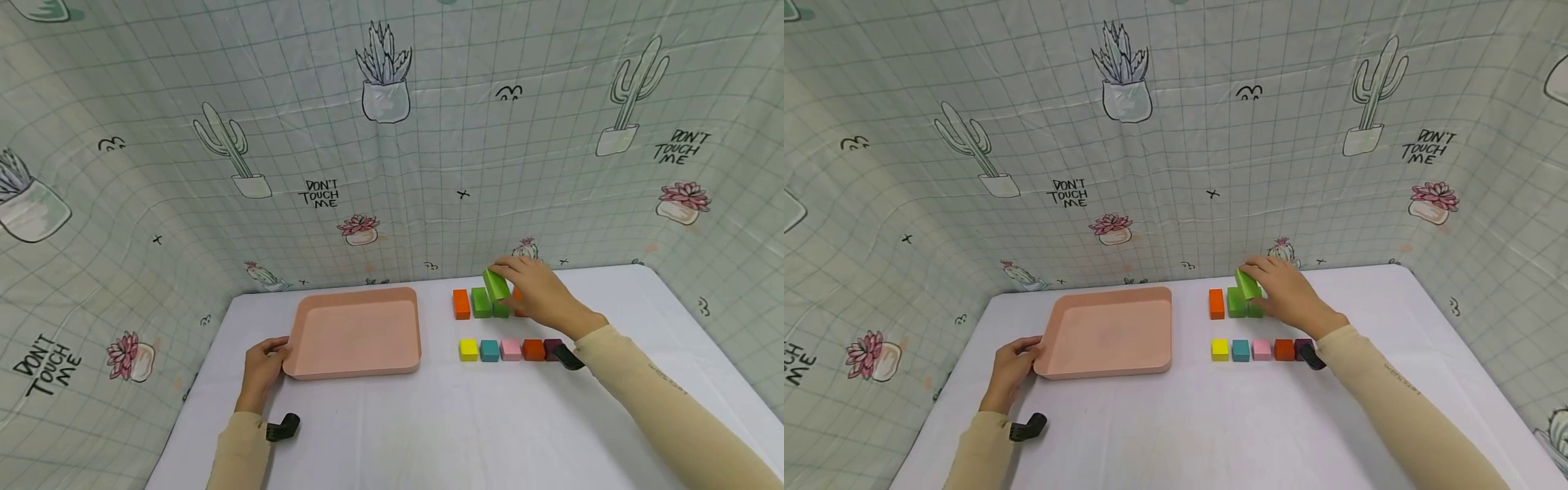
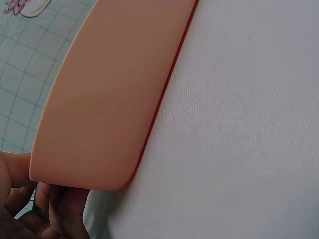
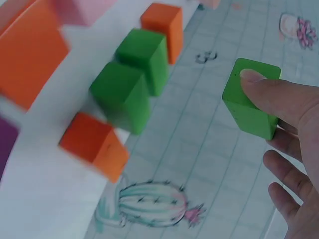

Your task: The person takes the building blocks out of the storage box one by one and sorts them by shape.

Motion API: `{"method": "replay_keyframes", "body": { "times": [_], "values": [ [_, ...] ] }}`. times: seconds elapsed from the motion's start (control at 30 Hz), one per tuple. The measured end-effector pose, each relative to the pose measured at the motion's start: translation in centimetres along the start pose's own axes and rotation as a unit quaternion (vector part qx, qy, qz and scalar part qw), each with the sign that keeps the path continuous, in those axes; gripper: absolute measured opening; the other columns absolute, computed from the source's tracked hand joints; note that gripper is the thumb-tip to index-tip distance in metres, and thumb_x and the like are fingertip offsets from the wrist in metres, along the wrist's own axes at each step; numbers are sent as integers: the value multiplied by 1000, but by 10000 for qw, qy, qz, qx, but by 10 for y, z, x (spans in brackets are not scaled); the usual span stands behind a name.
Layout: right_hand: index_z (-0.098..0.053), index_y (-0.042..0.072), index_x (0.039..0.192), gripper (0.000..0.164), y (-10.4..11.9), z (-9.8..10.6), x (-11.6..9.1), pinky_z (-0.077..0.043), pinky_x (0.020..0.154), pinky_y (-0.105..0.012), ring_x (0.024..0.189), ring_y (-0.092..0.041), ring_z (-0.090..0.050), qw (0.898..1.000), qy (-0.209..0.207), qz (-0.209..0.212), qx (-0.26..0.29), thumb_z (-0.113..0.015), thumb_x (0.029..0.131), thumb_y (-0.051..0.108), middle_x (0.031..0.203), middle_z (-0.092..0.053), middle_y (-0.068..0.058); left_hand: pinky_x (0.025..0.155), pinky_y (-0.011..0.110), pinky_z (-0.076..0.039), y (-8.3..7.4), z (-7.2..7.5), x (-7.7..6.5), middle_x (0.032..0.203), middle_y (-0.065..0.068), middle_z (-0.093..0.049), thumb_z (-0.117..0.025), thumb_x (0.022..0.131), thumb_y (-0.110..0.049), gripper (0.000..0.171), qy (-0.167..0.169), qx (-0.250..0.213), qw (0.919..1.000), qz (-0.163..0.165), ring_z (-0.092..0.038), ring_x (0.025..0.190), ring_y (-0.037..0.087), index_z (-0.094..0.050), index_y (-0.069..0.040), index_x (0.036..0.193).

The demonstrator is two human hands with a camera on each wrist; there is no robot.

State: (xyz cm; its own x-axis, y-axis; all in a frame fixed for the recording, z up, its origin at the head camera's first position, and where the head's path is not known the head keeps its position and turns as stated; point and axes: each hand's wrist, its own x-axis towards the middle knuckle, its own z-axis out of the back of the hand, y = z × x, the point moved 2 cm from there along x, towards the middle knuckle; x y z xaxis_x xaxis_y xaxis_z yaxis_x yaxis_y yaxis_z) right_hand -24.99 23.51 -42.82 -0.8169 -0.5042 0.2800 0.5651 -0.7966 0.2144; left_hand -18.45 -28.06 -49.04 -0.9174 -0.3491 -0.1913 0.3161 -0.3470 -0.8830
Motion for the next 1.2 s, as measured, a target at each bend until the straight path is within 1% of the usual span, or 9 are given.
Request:
{"method": "replay_keyframes", "body": {
  "times": [0.13,0.23,0.37,0.57,0.7,0.83,0.97,1.2],
  "values": [
    [-63,-1,140,68,-17,2,-14,-42,109,-66,126,-45,-56,9998,-24,-193,-13,-93,79,8,139,-62,-22,63,19,-48,0,-1,0,102,16,-65,-62,101,-2,32,-4,51,10000,12,-56,77,10,-67,15,127],
    [-63,-2,139,69,-29,2,-24,-43,107,-66,125,-46,-56,9996,-103,-238,-69,-93,78,7,137,-63,-24,63,19,-48,1,-1,0,105,18,-64,-61,101,-2,32,1,79,10000,19,-56,78,10,-66,15,128],
    [-63,-3,139,70,-42,1,-37,-43,106,-68,125,-47,-56,9993,-108,-322,-130,-94,77,6,136,-63,-25,64,19,-47,2,-1,0,105,18,-64,-60,101,-1,32,-2,105,9999,17,-55,79,10,-67,14,128],
    [-63,-6,138,70,-58,-3,-50,-42,106,-69,125,-49,-55,9985,-105,-523,-133,-93,76,4,136,-61,-27,64,19,-48,2,-1,0,103,17,-64,-60,101,-1,32,-10,76,10000,8,-56,78,10,-66,15,128],
    [-63,-8,136,69,-67,-7,-55,-45,101,-68,121,-50,-57,9982,-139,-546,-195,-94,75,3,133,-62,-28,63,19,-48,2,-2,0,102,16,-65,-60,100,-1,32,-26,85,10000,-18,-56,77,9,-67,15,127],
    [-64,-8,134,67,-76,-13,-58,-47,99,-67,117,-50,-59,9979,-1,-618,-210,-94,76,5,131,-63,-28,64,19,-47,1,-2,1,100,14,-65,-61,100,-1,32,-63,103,9999,-41,-56,77,9,-67,15,127],
    [-63,-8,136,66,-81,-19,-60,-45,102,-68,118,-50,-58,9967,260,-755,-151,-92,78,5,133,-62,-29,64,19,-47,2,-2,2,99,13,-66,-61,100,-1,32,-77,79,9999,-55,-56,77,9,-67,15,127],
    [-62,-7,138,68,-82,-29,-60,-44,104,-68,119,-50,-57,9952,523,-822,-83,-92,79,8,134,-61,-29,64,20,-48,2,-1,0,102,15,-65,-61,101,-2,32,-26,43,10000,12,-56,78,9,-66,14,129]
  ]
}}
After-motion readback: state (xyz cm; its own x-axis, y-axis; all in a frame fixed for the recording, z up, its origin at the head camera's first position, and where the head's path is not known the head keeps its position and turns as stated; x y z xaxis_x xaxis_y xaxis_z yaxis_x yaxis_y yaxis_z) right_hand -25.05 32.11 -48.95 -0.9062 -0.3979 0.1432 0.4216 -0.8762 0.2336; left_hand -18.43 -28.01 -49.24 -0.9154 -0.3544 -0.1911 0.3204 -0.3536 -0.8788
